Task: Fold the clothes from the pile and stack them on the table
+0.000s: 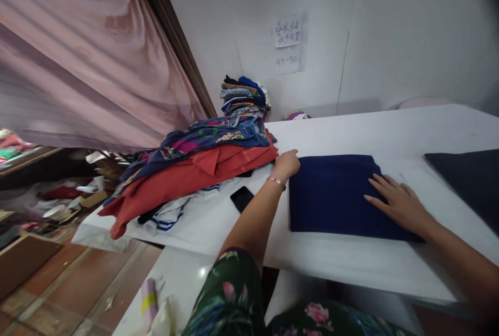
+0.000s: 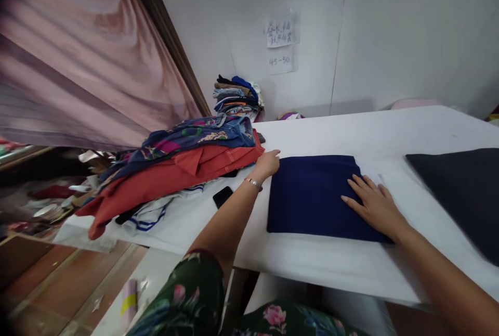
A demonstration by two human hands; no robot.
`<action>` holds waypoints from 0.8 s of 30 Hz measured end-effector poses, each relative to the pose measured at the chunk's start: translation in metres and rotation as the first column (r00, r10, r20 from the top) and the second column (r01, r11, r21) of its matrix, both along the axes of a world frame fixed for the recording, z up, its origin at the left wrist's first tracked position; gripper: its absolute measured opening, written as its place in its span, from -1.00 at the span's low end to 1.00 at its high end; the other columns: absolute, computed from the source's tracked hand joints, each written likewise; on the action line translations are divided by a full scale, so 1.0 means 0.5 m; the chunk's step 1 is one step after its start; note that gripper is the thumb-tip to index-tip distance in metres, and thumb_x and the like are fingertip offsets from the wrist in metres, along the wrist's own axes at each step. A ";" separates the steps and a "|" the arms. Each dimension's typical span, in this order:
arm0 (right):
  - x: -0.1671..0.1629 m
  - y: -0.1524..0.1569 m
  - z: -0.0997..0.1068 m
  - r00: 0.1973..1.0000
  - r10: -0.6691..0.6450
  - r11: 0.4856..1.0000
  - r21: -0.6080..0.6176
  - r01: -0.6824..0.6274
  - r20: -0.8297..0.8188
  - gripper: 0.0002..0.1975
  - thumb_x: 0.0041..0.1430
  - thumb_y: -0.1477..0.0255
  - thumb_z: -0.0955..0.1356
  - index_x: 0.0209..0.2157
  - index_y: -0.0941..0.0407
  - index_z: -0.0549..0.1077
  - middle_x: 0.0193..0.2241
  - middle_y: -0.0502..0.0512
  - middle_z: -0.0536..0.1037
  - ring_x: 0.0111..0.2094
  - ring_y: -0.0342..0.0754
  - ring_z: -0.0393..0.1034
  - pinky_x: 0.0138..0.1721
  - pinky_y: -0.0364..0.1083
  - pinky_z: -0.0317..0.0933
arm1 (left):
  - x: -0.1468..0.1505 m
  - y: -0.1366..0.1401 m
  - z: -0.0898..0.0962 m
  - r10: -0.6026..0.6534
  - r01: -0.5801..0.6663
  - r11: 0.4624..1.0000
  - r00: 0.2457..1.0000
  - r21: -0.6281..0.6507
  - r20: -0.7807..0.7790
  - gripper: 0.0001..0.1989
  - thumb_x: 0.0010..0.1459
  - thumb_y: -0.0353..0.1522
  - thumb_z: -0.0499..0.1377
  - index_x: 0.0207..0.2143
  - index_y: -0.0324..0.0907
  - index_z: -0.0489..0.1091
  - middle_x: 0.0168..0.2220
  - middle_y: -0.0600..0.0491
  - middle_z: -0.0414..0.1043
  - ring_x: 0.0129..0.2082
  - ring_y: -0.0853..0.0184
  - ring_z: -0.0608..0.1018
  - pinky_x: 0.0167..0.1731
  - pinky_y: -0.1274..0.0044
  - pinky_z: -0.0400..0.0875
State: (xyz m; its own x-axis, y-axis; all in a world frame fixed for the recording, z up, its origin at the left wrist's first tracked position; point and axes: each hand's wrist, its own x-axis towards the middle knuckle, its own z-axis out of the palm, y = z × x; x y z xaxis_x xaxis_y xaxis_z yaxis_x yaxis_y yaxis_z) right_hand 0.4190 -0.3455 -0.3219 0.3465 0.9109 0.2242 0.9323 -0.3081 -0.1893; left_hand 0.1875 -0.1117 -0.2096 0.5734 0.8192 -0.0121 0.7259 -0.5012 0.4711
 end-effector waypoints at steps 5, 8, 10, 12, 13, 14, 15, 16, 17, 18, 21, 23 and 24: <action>0.006 -0.002 -0.004 1.000 0.027 0.999 0.020 -0.027 -0.003 -0.26 0.19 -0.09 0.03 0.21 0.05 0.26 0.28 0.11 0.17 0.32 0.18 -0.10 0.24 0.27 -0.09 | 0.052 0.100 -0.058 -0.065 0.072 0.991 0.996 -0.116 0.060 -0.63 0.26 -0.48 0.00 0.08 -0.30 0.39 0.08 -0.10 0.43 0.05 0.33 0.47 0.03 0.59 0.30; 0.008 -0.002 -0.004 0.999 0.032 0.999 0.036 -0.032 -0.004 -0.25 0.18 -0.10 0.04 0.21 0.07 0.26 0.28 0.12 0.17 0.32 0.18 -0.09 0.24 0.27 -0.09 | 0.043 0.128 -0.082 -0.094 0.104 0.981 0.993 -0.164 0.065 -0.66 0.25 -0.44 0.05 0.04 -0.31 0.42 -0.01 -0.07 0.50 -0.08 0.38 0.53 -0.07 0.63 0.35; 0.008 -0.003 -0.004 0.999 0.033 0.999 0.040 -0.032 -0.014 -0.25 0.19 -0.11 0.05 0.21 0.07 0.27 0.29 0.11 0.16 0.32 0.17 -0.10 0.25 0.27 -0.10 | 0.039 0.145 -0.092 -0.108 0.115 0.978 0.993 -0.177 0.044 -0.68 0.25 -0.38 0.08 -0.01 -0.30 0.46 -0.07 -0.04 0.54 -0.15 0.38 0.54 -0.11 0.62 0.37; 0.008 -0.003 -0.005 0.999 0.033 0.999 0.039 -0.032 -0.029 -0.25 0.18 -0.12 0.06 0.20 0.06 0.27 0.29 0.10 0.15 0.33 0.16 -0.10 0.25 0.27 -0.10 | 0.041 0.161 -0.099 -0.124 0.122 0.976 0.992 -0.178 0.001 -0.70 0.24 -0.32 0.10 -0.07 -0.27 0.50 -0.14 -0.01 0.57 -0.22 0.37 0.55 -0.16 0.61 0.39; 0.008 -0.004 -0.005 0.999 0.035 0.999 0.040 -0.033 -0.036 -0.25 0.18 -0.12 0.06 0.20 0.05 0.27 0.29 0.09 0.15 0.33 0.16 -0.10 0.25 0.27 -0.11 | 0.044 0.170 -0.102 -0.132 0.125 0.977 0.991 -0.174 -0.029 -0.70 0.23 -0.29 0.11 -0.11 -0.26 0.52 -0.18 0.00 0.57 -0.24 0.36 0.55 -0.19 0.60 0.39; 0.008 -0.004 -0.005 0.999 0.035 0.999 0.041 -0.034 -0.042 -0.25 0.18 -0.13 0.07 0.20 0.05 0.28 0.29 0.09 0.15 0.33 0.16 -0.10 0.26 0.27 -0.12 | 0.049 0.178 -0.104 -0.142 0.129 0.977 0.988 -0.168 -0.062 -0.69 0.23 -0.25 0.11 -0.15 -0.26 0.53 -0.21 0.00 0.58 -0.26 0.34 0.55 -0.22 0.59 0.39; 0.008 -0.005 -0.005 0.998 0.035 0.998 0.045 -0.033 -0.046 -0.26 0.17 -0.13 0.07 0.19 0.04 0.28 0.29 0.08 0.15 0.33 0.16 -0.10 0.26 0.27 -0.12 | 0.054 0.185 -0.106 -0.152 0.135 0.978 0.984 -0.159 -0.098 -0.68 0.22 -0.22 0.12 -0.18 -0.25 0.54 -0.23 -0.01 0.58 -0.26 0.32 0.55 -0.23 0.58 0.39; 0.008 -0.005 -0.006 0.998 0.035 0.998 0.049 -0.033 -0.050 -0.26 0.17 -0.13 0.08 0.19 0.04 0.28 0.29 0.07 0.15 0.33 0.16 -0.10 0.27 0.27 -0.13 | 0.060 0.192 -0.108 -0.162 0.143 0.979 0.978 -0.146 -0.134 -0.66 0.21 -0.19 0.12 -0.21 -0.25 0.54 -0.24 -0.02 0.58 -0.25 0.30 0.55 -0.22 0.57 0.39; 0.008 -0.006 -0.006 0.998 0.036 0.998 0.055 -0.033 -0.054 -0.26 0.17 -0.13 0.08 0.19 0.03 0.28 0.29 0.07 0.15 0.33 0.16 -0.10 0.27 0.27 -0.13 | 0.066 0.197 -0.110 -0.174 0.153 0.980 0.971 -0.130 -0.167 -0.64 0.21 -0.15 0.11 -0.23 -0.25 0.55 -0.24 -0.04 0.57 -0.23 0.27 0.55 -0.20 0.55 0.38; 0.008 -0.007 -0.006 0.998 0.038 0.998 0.060 -0.034 -0.059 -0.27 0.17 -0.13 0.09 0.19 0.02 0.28 0.29 0.06 0.16 0.32 0.16 -0.09 0.27 0.27 -0.13 | 0.070 0.202 -0.113 -0.184 0.164 0.980 0.963 -0.111 -0.197 -0.61 0.21 -0.13 0.11 -0.24 -0.25 0.55 -0.22 -0.06 0.57 -0.18 0.23 0.54 -0.16 0.53 0.36; 0.008 -0.009 -0.007 0.997 0.046 0.997 0.073 -0.041 -0.069 -0.29 0.18 -0.11 0.10 0.20 0.00 0.27 0.29 0.05 0.17 0.32 0.16 -0.09 0.27 0.27 -0.12 | 0.074 0.207 -0.124 -0.207 0.202 0.978 0.941 -0.044 -0.268 -0.59 0.22 -0.13 0.08 -0.22 -0.28 0.54 -0.15 -0.17 0.54 -0.02 0.11 0.48 0.00 0.42 0.27; 0.008 -0.009 -0.008 0.996 0.050 0.996 0.078 -0.045 -0.071 -0.31 0.18 -0.11 0.11 0.20 -0.01 0.27 0.28 0.04 0.17 0.32 0.16 -0.08 0.26 0.27 -0.11 | 0.068 0.206 -0.134 -0.220 0.229 0.973 0.930 -0.003 -0.294 -0.62 0.25 -0.18 0.06 -0.16 -0.25 0.53 -0.09 -0.20 0.51 0.09 0.06 0.40 0.08 0.35 0.17; 0.007 -0.010 -0.008 0.996 0.051 0.996 0.080 -0.046 -0.073 -0.31 0.19 -0.10 0.11 0.20 -0.01 0.27 0.28 0.04 0.17 0.32 0.17 -0.08 0.26 0.27 -0.11 | 0.064 0.206 -0.138 -0.225 0.240 0.971 0.927 0.013 -0.299 -0.64 0.26 -0.20 0.05 -0.12 -0.23 0.52 -0.06 -0.19 0.50 0.12 0.06 0.36 0.11 0.33 0.13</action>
State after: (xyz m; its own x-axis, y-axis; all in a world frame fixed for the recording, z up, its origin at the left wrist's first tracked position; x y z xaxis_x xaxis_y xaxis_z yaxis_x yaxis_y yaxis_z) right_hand 0.4227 -0.3503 -0.3258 0.3208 0.9077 0.2703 0.9281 -0.2444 -0.2809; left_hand 0.2194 -0.0090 -0.2787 0.7249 0.6670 -0.1722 0.6881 -0.6896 0.2257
